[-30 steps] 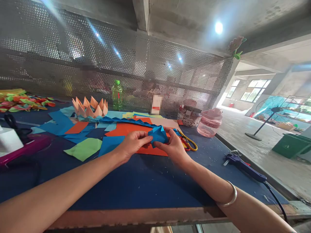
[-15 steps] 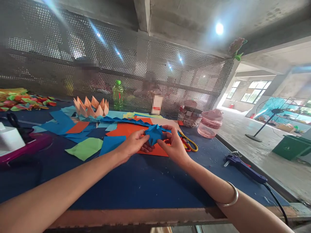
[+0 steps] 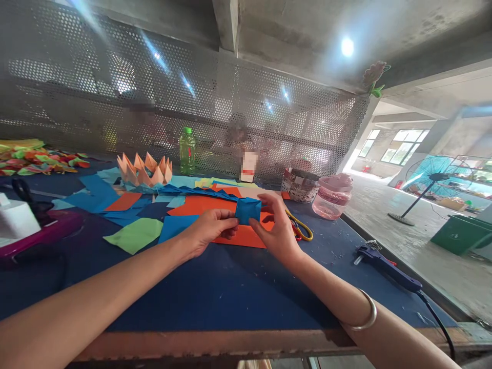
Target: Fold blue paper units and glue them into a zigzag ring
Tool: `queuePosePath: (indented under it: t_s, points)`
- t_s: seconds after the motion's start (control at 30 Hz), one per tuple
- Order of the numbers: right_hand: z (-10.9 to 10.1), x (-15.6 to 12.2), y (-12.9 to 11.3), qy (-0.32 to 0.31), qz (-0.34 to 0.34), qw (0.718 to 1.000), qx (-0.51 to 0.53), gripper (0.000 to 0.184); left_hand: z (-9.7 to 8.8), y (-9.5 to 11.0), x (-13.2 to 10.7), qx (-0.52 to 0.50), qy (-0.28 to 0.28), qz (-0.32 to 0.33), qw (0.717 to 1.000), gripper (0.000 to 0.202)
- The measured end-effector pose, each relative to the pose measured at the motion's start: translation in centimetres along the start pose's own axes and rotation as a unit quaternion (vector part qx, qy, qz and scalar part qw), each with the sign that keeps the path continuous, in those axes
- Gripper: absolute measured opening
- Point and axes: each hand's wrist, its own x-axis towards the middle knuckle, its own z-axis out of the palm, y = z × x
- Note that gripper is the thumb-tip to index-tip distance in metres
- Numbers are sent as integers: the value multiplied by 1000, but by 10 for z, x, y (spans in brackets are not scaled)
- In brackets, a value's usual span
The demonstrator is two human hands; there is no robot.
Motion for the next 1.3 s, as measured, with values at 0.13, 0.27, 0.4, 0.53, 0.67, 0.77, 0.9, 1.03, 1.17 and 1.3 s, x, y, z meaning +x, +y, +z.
queuePosePath:
  t_s: [0.13,0.27,0.4,0.53,0.67,0.77,0.9,1.03,1.17,1.3]
  points:
    - [-3,1,0,-27,-13,997,-67,22,1,2,0,-4,12,2,1000,19]
    - [-2,1,2,-33,-7,994,-108,22,1,3,-1,-9,22,-6,1000,20]
    - [-2,1,2,-41,-10,994,-102,14,0,0,1,-13,23,-2,1000,21]
    - [-1,1,-1,-30,-12,996,-83,6,0,1,1,-37,12,2,999,21]
    - [-1,1,-3,-18,-14,997,-78,2,2,5,-3,-91,-3,-30,995,24]
    - [0,0,-2,-21,-17,997,-71,4,2,5,-4,-102,-18,-36,994,24]
    - [1,-1,-1,-22,-28,997,-63,6,1,3,-2,-108,-29,-38,993,20]
    - [0,0,-3,-4,-26,996,-80,4,1,1,-2,-131,-49,-46,989,16]
    - [-2,0,-8,14,-50,993,-104,4,0,-1,0,-156,-54,-49,985,14]
    - [-1,-1,-7,18,-83,989,-117,8,-1,-2,2,-169,-60,-56,982,10]
